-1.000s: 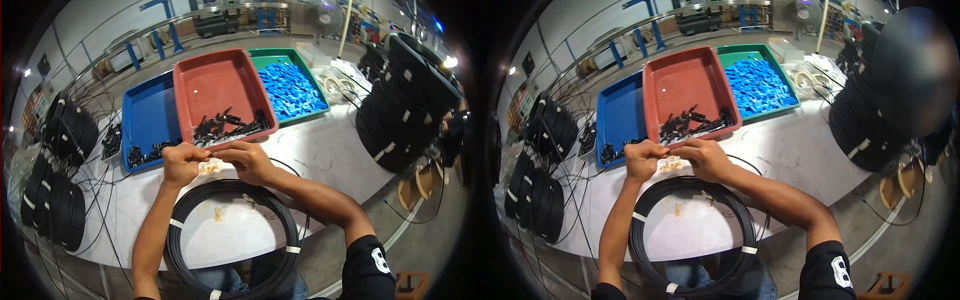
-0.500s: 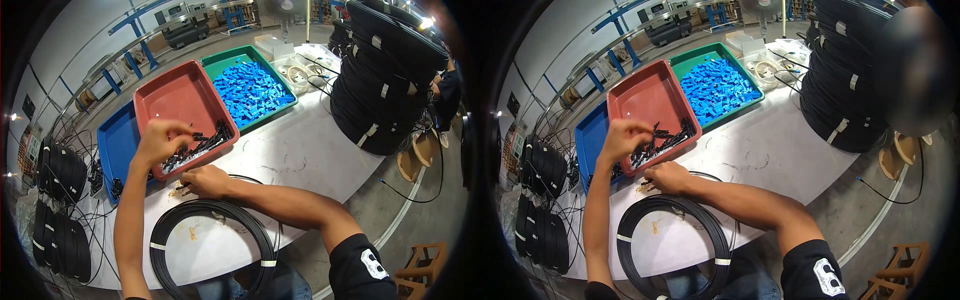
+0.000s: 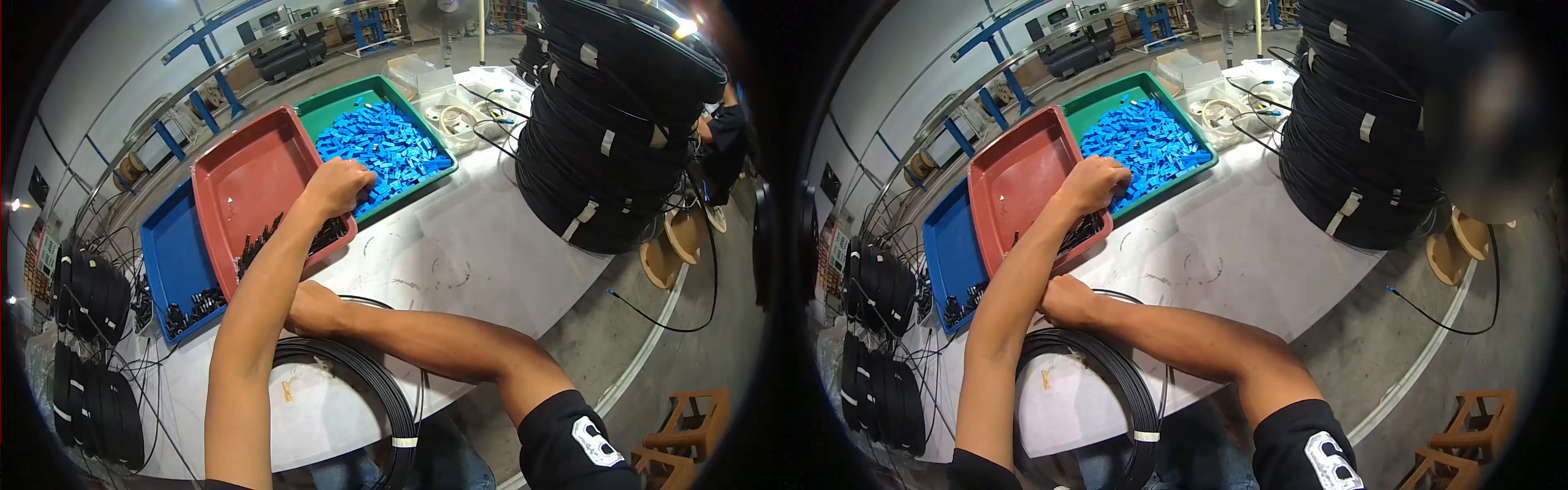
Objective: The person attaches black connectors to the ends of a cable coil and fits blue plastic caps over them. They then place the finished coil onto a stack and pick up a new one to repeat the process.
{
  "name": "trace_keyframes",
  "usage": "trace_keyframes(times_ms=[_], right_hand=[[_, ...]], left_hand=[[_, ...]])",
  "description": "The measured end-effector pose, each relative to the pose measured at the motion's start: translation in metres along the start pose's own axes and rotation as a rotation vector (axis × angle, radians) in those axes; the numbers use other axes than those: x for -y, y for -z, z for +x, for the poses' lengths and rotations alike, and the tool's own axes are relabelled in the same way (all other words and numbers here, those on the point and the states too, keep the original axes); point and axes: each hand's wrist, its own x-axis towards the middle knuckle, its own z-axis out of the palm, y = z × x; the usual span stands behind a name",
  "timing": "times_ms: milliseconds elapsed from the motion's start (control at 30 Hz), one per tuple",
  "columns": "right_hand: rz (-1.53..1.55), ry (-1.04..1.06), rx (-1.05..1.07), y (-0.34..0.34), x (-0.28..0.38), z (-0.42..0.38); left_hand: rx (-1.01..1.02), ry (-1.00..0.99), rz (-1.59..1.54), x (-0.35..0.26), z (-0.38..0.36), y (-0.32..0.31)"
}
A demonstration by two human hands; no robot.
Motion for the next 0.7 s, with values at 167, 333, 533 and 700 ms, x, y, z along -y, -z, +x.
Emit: trace_keyframes(times_ms=[167,333,533,700], right_hand=[[0.024,0.09,-0.034,0.016,0.007,-0.004],[0.028,0.106,-0.039,0.021,0.01,-0.005],[0.077,0.082,0.002,0.034,0.011,-0.008],[0.122,0.086,-0.106,0.042,0.014,-0.007]], left_hand=[[-0.526,0.204,-0.56,0.003,-0.044,0.024],[-0.65,0.353,-0.809,0.008,-0.124,0.047],[-0.765,0.471,-1.423,-0.025,-0.236,0.061],[-0.87,0.47,-1.451,-0.035,-0.294,0.028]])
